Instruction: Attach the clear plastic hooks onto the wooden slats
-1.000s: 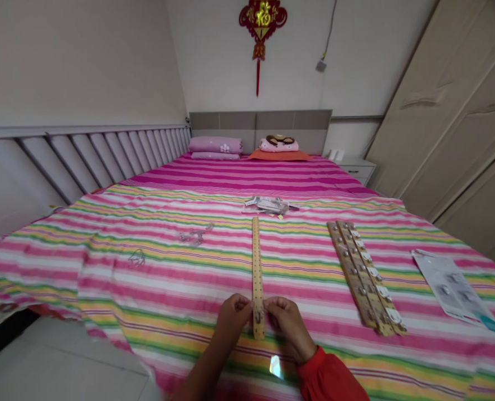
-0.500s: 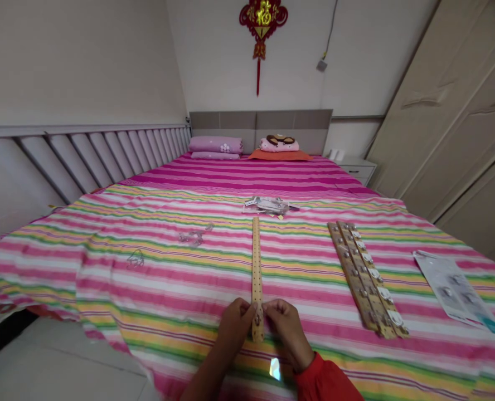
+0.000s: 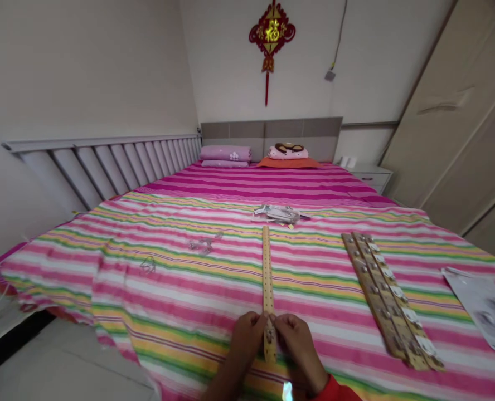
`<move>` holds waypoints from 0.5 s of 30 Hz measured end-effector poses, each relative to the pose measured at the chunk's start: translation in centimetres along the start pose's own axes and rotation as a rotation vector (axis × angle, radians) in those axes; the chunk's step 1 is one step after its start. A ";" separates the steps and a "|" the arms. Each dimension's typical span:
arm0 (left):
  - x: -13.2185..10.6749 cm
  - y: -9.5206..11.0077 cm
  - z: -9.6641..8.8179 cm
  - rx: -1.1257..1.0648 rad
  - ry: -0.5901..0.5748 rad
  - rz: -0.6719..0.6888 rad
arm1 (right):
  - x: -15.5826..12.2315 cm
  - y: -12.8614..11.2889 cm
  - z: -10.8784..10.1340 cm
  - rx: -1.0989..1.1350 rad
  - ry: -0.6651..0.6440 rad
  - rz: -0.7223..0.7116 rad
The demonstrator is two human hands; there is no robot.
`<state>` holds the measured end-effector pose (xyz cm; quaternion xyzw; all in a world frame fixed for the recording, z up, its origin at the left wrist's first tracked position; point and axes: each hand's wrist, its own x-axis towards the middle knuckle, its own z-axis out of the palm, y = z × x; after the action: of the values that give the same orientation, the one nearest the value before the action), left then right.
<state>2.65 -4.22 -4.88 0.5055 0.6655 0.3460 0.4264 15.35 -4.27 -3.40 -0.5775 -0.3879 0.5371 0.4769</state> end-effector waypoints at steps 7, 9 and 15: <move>0.0 -0.4 0.9 -0.193 0.053 -0.052 | 0.7 0.3 -0.3 -0.028 -0.025 0.036; 0.0 -0.4 1.0 -0.199 0.067 -0.052 | 0.7 0.3 -0.4 -0.029 -0.024 0.042; -0.5 0.0 0.1 -0.109 -0.027 -0.031 | 0.7 0.9 -0.4 -0.005 -0.048 0.013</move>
<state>2.85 -4.68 -4.79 0.4757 0.6475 0.3682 0.4679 15.76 -3.84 -4.51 -0.5680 -0.3967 0.5532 0.4625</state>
